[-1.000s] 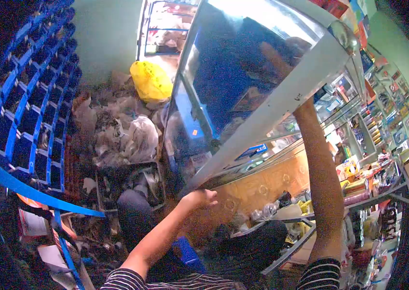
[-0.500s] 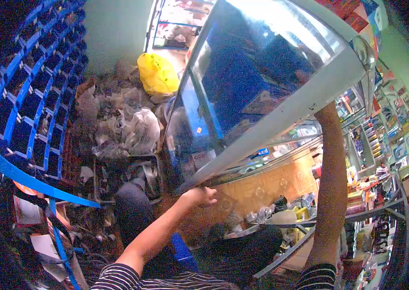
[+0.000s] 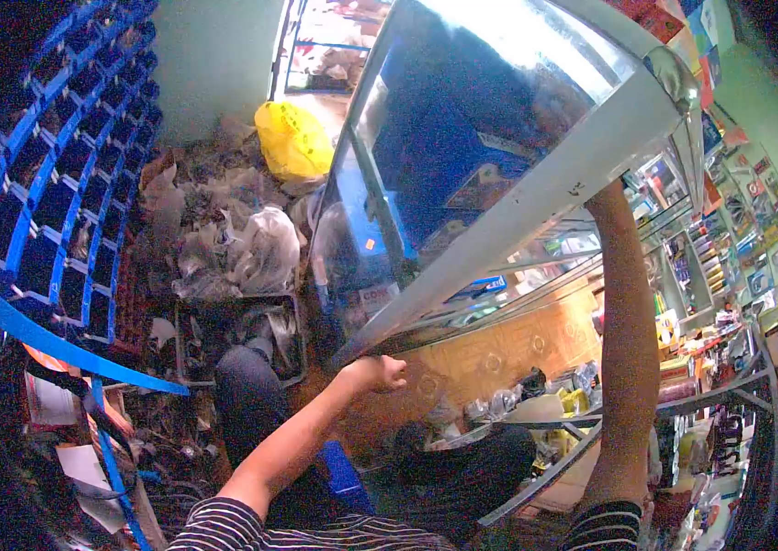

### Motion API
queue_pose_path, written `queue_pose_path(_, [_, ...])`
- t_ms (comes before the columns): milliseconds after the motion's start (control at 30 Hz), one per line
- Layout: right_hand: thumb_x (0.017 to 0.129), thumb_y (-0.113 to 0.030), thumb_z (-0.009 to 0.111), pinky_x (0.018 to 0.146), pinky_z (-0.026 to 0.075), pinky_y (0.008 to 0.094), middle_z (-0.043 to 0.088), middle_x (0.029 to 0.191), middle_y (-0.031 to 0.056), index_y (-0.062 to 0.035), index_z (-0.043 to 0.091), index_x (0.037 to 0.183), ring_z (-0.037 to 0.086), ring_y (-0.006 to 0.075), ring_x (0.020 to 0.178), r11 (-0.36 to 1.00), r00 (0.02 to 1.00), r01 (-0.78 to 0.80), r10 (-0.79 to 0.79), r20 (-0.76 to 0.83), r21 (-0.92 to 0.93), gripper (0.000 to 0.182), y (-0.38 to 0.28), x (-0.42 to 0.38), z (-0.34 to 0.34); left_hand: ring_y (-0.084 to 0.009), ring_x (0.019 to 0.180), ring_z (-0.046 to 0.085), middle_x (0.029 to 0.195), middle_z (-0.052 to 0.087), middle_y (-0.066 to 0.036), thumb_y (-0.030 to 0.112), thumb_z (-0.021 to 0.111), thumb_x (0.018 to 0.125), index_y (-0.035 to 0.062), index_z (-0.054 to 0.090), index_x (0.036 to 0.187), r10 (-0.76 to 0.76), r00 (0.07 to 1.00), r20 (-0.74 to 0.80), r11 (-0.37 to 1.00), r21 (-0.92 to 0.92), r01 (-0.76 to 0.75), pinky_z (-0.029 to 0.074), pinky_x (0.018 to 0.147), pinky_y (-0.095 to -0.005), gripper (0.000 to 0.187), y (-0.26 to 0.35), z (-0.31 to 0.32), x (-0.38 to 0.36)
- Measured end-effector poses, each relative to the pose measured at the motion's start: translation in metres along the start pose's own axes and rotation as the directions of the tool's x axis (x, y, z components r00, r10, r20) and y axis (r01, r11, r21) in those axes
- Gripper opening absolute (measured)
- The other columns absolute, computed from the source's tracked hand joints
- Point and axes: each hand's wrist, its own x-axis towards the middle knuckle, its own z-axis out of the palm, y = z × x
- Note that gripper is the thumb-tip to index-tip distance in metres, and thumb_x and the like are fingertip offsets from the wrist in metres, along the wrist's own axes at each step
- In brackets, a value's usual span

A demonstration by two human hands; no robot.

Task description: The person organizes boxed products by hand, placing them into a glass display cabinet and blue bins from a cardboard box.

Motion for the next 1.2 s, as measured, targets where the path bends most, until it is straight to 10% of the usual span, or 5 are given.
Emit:
queue_pose_path(367, [0.082, -0.041, 0.075, 0.102, 0.043, 0.0391, 0.060, 0.118, 0.0160, -0.0035, 0.059, 0.127, 0.057, 0.0283, 0.117, 0.854, 0.978, 0.188, -0.119, 0.168, -0.485, 0.061, 0.005, 0.042, 0.039, -0.0415, 0.097, 0.065, 0.100, 0.067, -0.025, 0.034, 0.059, 0.090, -0.0003, 0.059, 0.102, 0.057, 0.996, -0.070, 0.997, -0.039, -0.060, 0.051, 0.084, -0.0490, 0.037, -0.001, 0.004, -0.007])
queue_pose_path(633, [0.083, -0.049, 0.073, 0.098, 0.045, 0.0406, 0.060, 0.120, 0.0167, -0.0067, 0.059, 0.127, 0.058, 0.0318, 0.114, 0.927, 0.879, -0.344, 0.374, 0.295, -0.149, 0.063, -0.055, 0.078, 0.027, -0.0413, 0.102, 0.063, 0.108, 0.066, -0.024, 0.036, 0.058, 0.090, 0.0012, 0.058, 0.108, 0.010, 1.000, -0.007, 0.998, -0.069, -0.011, 0.050, 0.085, -0.0500, 0.039, -0.002, -0.001, -0.006])
queue_pose_path(800, [0.083, -0.044, 0.076, 0.099, 0.046, 0.0408, 0.057, 0.126, 0.0147, -0.0042, 0.055, 0.130, 0.054, 0.0278, 0.119, 0.990, 0.996, 0.069, -0.075, -0.039, -0.126, 0.065, 0.010, 0.043, 0.057, -0.0422, 0.105, 0.062, 0.114, 0.065, -0.024, 0.040, 0.055, 0.092, 0.0013, 0.056, 0.115, -0.029, 0.999, 0.036, 0.999, 0.026, 0.028, 0.049, 0.088, -0.0506, 0.045, 0.000, -0.008, -0.004])
queue_pose_path(967, [0.083, -0.022, 0.077, 0.093, 0.048, 0.0381, 0.062, 0.117, 0.0139, -0.0050, 0.057, 0.127, 0.060, 0.0263, 0.108, 0.965, 0.952, -0.025, 0.103, 0.290, -0.260, 0.051, -0.061, -0.022, -0.068, -0.0423, 0.110, 0.060, 0.120, 0.063, -0.024, 0.043, 0.052, 0.093, 0.0011, 0.054, 0.119, 0.053, 0.998, -0.018, 0.998, 0.041, -0.052, 0.048, 0.092, -0.0510, 0.050, -0.013, -0.005, 0.008])
queue_pose_path(1200, [0.085, -0.017, 0.072, 0.091, 0.050, 0.0396, 0.068, 0.106, 0.0110, -0.0050, 0.067, 0.115, 0.067, 0.0268, 0.097, 0.459, 0.341, -0.719, 0.887, 0.310, -0.522, 0.032, -0.234, -0.158, -0.254, -0.0418, 0.111, 0.059, 0.120, 0.062, -0.024, 0.043, 0.057, 0.092, 0.0017, 0.055, 0.121, 0.168, 0.983, -0.071, 0.983, -0.065, -0.173, 0.049, 0.093, -0.0493, 0.051, -0.009, 0.007, -0.002])
